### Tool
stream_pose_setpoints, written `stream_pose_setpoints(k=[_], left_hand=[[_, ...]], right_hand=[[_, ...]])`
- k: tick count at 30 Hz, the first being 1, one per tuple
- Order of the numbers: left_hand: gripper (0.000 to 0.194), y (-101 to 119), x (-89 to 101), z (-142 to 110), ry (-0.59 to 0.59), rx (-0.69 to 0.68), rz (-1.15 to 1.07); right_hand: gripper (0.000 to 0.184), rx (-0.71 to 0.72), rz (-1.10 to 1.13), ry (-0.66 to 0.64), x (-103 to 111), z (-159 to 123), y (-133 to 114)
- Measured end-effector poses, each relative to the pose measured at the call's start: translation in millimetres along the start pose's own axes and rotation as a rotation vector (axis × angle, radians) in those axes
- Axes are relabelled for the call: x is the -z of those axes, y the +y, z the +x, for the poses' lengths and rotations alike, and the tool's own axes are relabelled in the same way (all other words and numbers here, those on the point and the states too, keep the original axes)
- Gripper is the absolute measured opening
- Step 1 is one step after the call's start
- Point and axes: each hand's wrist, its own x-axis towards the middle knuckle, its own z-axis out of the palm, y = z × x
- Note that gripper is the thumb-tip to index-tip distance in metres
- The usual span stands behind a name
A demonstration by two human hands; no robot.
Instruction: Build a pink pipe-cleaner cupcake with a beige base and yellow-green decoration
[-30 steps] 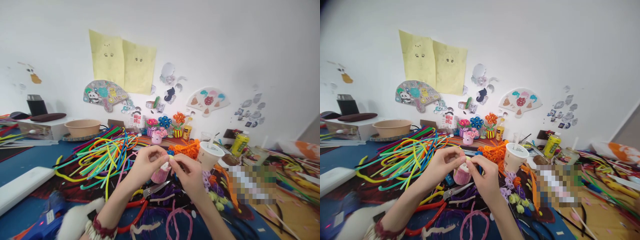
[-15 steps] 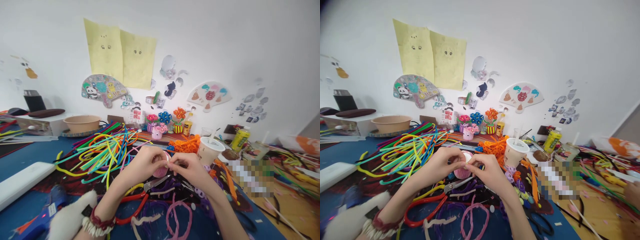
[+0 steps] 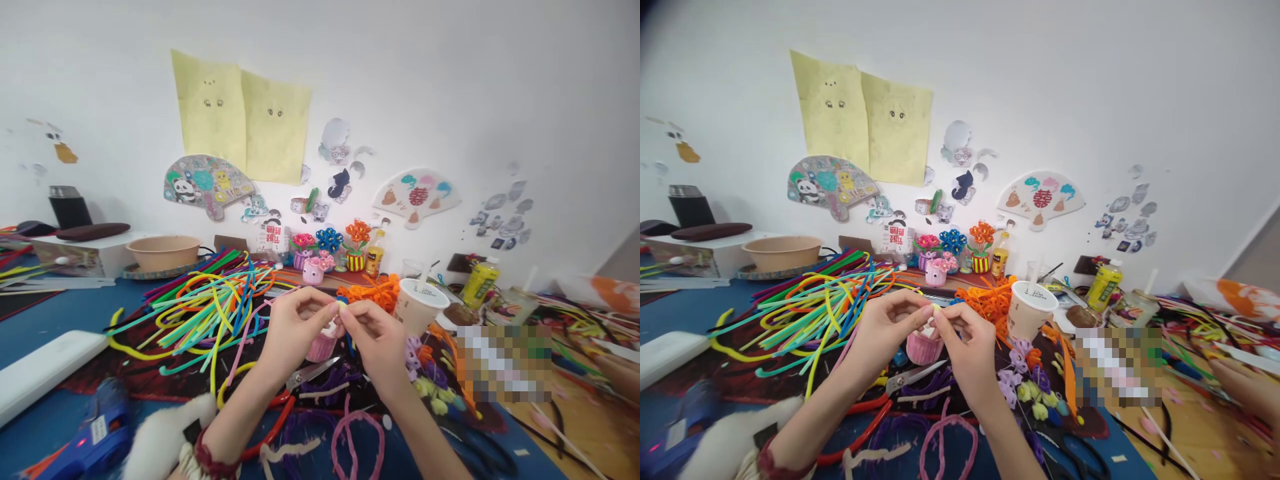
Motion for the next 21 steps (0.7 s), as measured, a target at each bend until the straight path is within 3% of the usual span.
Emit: stream_pose_setpoints(k=[3,7,14,21], left_hand=[[0.021,0,0.8,-1,0.004,-0.018,0.069],[0.016,3,7.8,1,-0.092,-0.073,0.218],[0.013,7,14.6,2,-0.239,-0.12,0.391],[0.014,7,13.3,3,-0.23,-0.08,0.347]], right_hand=[[0.026,-0.053,-0.015,-0.058,6,5,-2],[0.033,-0.11,-0.054,-0.17,22,13,-5],[0.016,-0.179,-0.158,-0.378,35,14,-3],[0.014,-0.164,-0.188,-0.398,33,12,-9]])
